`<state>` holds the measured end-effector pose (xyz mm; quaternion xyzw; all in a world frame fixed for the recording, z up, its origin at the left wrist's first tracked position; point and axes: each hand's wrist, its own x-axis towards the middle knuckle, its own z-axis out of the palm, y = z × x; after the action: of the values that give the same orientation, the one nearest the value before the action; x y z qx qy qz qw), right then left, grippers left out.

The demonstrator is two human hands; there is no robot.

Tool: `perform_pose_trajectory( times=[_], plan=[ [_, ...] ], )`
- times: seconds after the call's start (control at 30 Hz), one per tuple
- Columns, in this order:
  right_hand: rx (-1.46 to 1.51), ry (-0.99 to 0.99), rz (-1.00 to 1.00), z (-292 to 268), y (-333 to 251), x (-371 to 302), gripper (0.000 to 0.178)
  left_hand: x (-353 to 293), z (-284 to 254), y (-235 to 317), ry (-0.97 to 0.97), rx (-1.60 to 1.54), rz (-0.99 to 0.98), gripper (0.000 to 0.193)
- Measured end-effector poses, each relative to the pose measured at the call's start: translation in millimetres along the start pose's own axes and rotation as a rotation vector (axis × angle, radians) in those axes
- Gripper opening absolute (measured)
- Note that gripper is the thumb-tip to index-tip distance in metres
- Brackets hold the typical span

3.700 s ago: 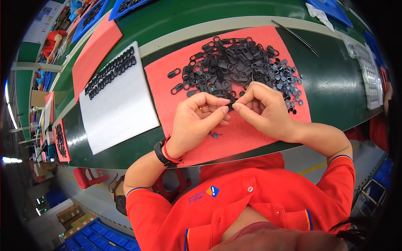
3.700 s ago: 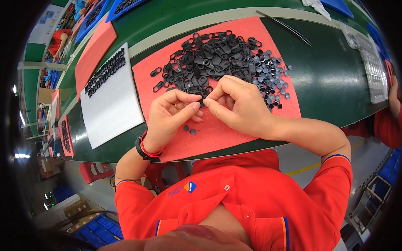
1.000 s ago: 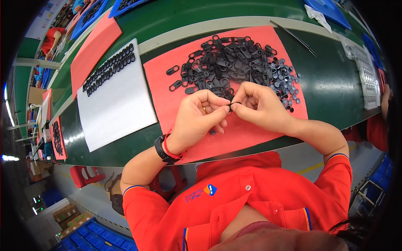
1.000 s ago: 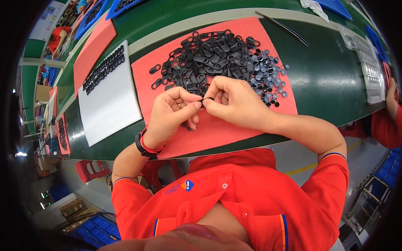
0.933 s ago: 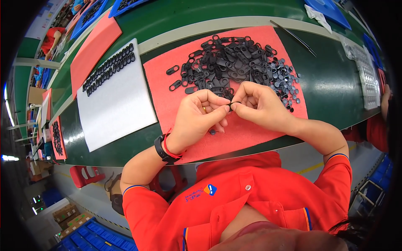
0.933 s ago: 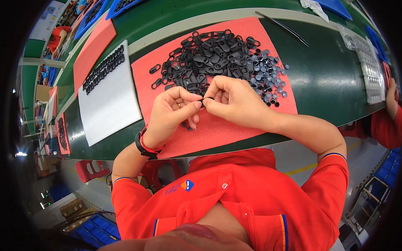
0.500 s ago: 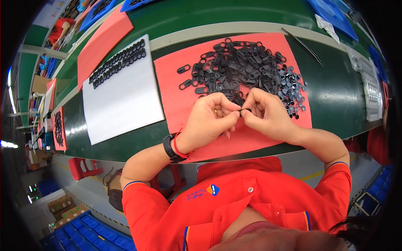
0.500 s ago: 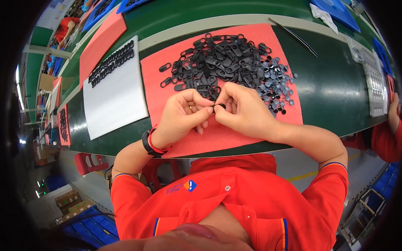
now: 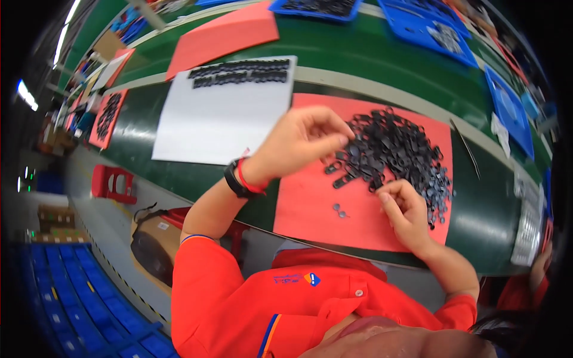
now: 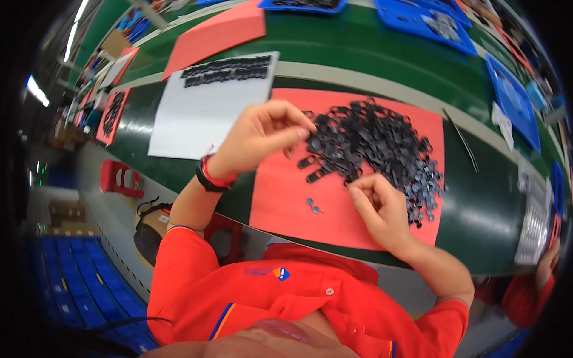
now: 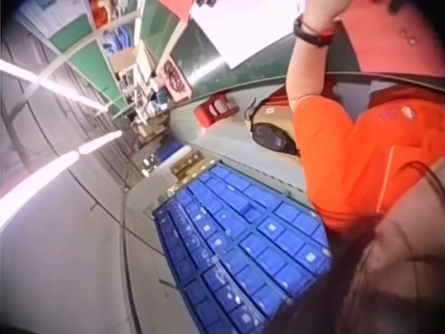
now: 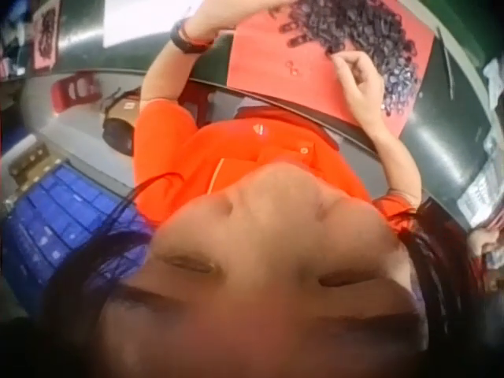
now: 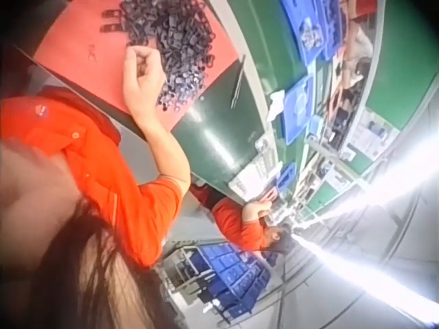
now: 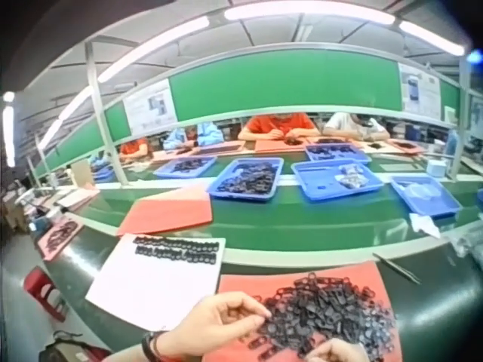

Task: The person sorts small black electronic components on a red mat at a factory workstation, using tweezers to pick up and arrange them into a tray.

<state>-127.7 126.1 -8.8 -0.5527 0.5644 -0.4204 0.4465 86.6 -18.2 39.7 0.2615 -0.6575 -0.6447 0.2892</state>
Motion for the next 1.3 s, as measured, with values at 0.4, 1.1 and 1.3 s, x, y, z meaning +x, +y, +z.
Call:
perform_pose_trajectory(
  times=[0.4, 1.1, 1.3],
  plan=[
    [-0.297, -0.081, -0.282, 1.7, -6.3, 1.2, 0.004, -21.6, -275.5, -8.3, 0.828, 1.17, 0.014, 0.012],
    [-0.382, -0.102, -0.407, 4.0, -0.8, 5.9, 0.005, -4.1, -352.4, -59.1, 0.871, 1.505, -0.189, 0.013],
    [-0.408, -0.099, -0.43, 3.3, -2.5, 8.5, 0.005, -8.3, -340.3, -60.1, 0.986, 1.427, -0.173, 0.017]
  ],
)
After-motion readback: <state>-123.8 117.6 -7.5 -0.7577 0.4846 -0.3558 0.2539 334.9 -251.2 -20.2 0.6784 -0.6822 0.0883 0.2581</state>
